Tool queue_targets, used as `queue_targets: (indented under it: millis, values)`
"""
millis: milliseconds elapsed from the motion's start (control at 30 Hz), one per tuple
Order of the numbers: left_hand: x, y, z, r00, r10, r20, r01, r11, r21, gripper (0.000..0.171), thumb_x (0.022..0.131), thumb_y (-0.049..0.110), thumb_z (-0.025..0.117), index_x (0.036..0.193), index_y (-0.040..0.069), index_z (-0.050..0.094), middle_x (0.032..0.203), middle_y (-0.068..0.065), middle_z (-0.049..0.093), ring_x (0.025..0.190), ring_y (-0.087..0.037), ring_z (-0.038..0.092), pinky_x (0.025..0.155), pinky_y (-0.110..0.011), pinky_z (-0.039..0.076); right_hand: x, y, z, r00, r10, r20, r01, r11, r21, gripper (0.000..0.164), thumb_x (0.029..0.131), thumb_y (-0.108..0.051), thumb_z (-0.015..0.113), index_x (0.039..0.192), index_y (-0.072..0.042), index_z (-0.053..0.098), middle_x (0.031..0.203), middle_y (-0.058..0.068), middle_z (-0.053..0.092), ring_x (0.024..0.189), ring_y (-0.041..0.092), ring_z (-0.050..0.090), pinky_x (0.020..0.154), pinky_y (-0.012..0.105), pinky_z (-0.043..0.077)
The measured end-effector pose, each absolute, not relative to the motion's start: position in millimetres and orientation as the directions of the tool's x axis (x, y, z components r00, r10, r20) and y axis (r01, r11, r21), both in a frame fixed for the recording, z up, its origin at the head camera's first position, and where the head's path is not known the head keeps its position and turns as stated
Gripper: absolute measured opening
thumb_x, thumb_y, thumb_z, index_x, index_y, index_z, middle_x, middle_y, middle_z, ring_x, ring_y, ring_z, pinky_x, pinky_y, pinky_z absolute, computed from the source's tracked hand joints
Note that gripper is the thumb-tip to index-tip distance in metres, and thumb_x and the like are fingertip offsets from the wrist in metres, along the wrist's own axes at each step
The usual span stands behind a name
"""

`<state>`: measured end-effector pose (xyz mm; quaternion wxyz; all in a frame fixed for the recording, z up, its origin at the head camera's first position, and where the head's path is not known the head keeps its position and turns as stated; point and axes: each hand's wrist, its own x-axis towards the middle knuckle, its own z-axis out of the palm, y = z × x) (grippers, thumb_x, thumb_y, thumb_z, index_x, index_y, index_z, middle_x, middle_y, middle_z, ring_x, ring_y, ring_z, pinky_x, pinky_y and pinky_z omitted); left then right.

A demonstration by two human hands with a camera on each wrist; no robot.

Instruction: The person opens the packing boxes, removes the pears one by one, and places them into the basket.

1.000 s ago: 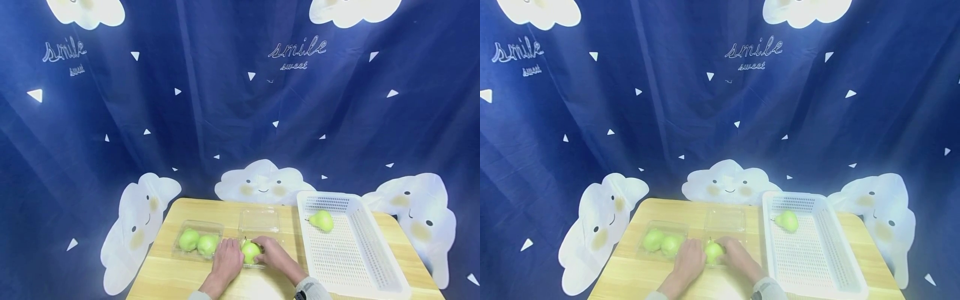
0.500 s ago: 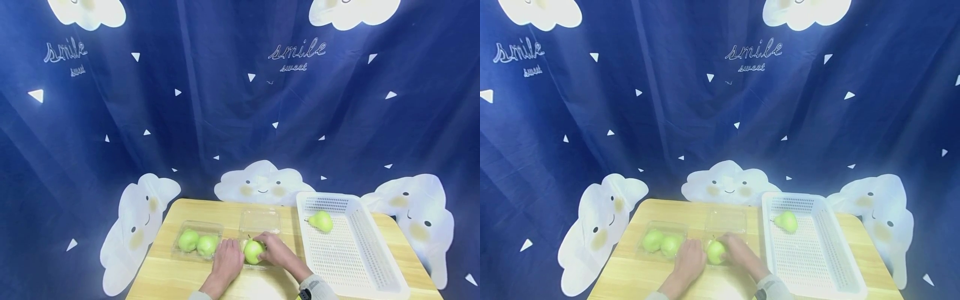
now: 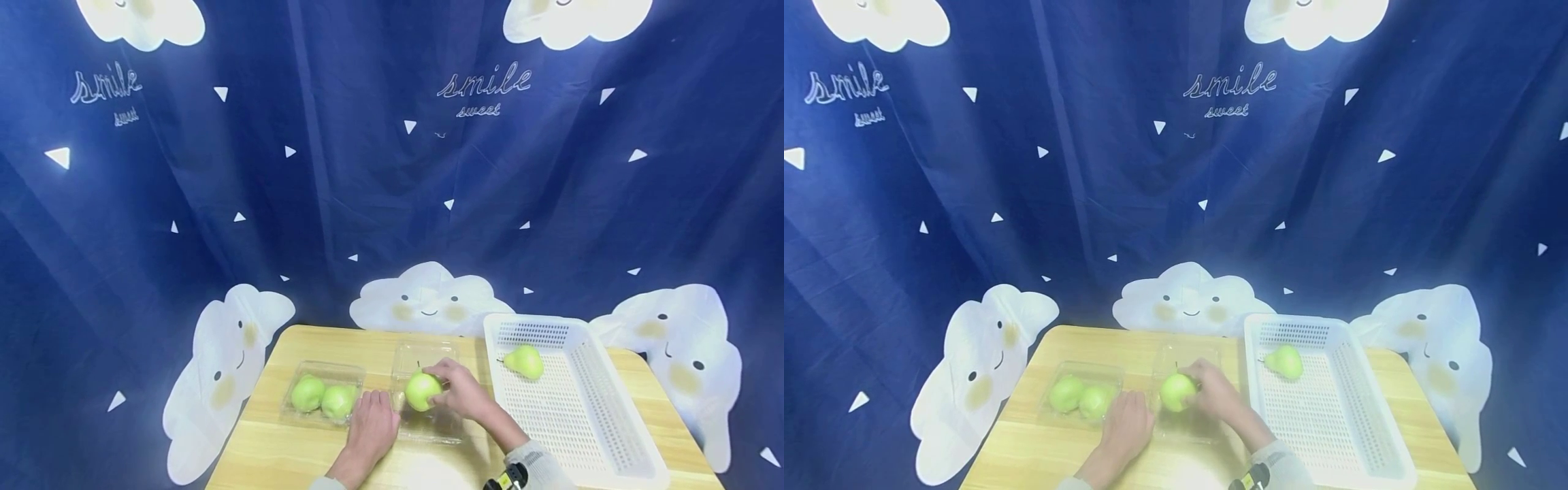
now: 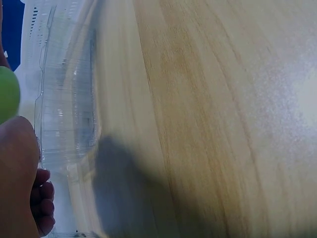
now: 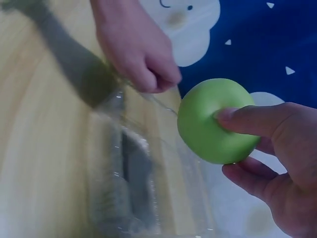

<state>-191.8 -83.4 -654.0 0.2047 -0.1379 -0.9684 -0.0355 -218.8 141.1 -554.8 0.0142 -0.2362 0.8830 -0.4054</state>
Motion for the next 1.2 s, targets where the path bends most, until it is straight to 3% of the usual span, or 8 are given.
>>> queue_targets:
  millis: [367, 533, 667, 867, 1200]
  values:
    - [-191.7, -82.6, -659.2, -0.870, 0.237, 0.433, 0.274, 0.961, 0.025, 0.019, 0.088, 0.026, 0.063, 0.079, 0.012, 0.053, 0.069, 0.003, 0.041, 0.065, -0.014, 0.034, 0.059, -0.024, 0.029, -228.8, 169.9, -532.0, -0.917, -0.333, 0.220, -0.382, 0.575, -0.723, 0.057, 0.075, -0.005, 0.088, 0.128, -0.001, 0.070, 0.109, 0.010, 0.065, 0.094, 0.021, 0.067, 0.086, 0.042, 0.064]
    - [-192.4, -82.5, -660.9, -0.874, 0.233, 0.427, 0.268, 0.963, 0.022, 0.020, 0.088, 0.026, 0.063, 0.078, 0.012, 0.052, 0.068, 0.003, 0.040, 0.064, -0.014, 0.033, 0.059, -0.024, 0.027, -232.6, 186.8, -522.9, -0.925, -0.282, 0.255, -0.373, 0.548, -0.749, 0.056, 0.075, -0.001, 0.087, 0.128, 0.002, 0.069, 0.110, 0.014, 0.066, 0.095, 0.029, 0.072, 0.087, 0.039, 0.064]
    - [-193.1, -82.6, -660.6, -0.866, 0.240, 0.438, 0.268, 0.963, 0.002, 0.021, 0.088, 0.026, 0.063, 0.077, 0.013, 0.051, 0.067, 0.003, 0.040, 0.063, -0.014, 0.032, 0.059, -0.024, 0.025, -236.3, 202.0, -519.6, -0.931, -0.241, 0.274, -0.364, 0.551, -0.751, 0.056, 0.076, 0.001, 0.087, 0.129, 0.002, 0.069, 0.110, 0.015, 0.066, 0.094, 0.027, 0.072, 0.088, 0.036, 0.064]
    - [-193.6, -83.0, -658.7, -0.852, 0.261, 0.453, 0.268, 0.962, -0.049, 0.023, 0.089, 0.027, 0.063, 0.075, 0.013, 0.051, 0.066, 0.003, 0.039, 0.062, -0.014, 0.032, 0.058, -0.024, 0.026, -237.7, 224.2, -514.7, -0.950, -0.170, 0.262, -0.312, 0.581, -0.752, 0.055, 0.077, -0.002, 0.087, 0.129, 0.002, 0.069, 0.112, 0.017, 0.065, 0.095, 0.029, 0.074, 0.084, 0.033, 0.065]
    - [-190.7, -81.6, -653.3, -0.815, 0.281, 0.507, 0.262, 0.959, -0.110, 0.025, 0.085, 0.028, 0.065, 0.073, 0.014, 0.049, 0.064, 0.003, 0.038, 0.060, -0.014, 0.030, 0.057, -0.023, 0.018, -235.5, 263.8, -518.0, -0.949, -0.065, 0.310, -0.273, 0.663, -0.697, 0.055, 0.076, -0.002, 0.088, 0.128, 0.003, 0.069, 0.113, 0.022, 0.064, 0.089, 0.034, 0.075, 0.076, 0.032, 0.065]
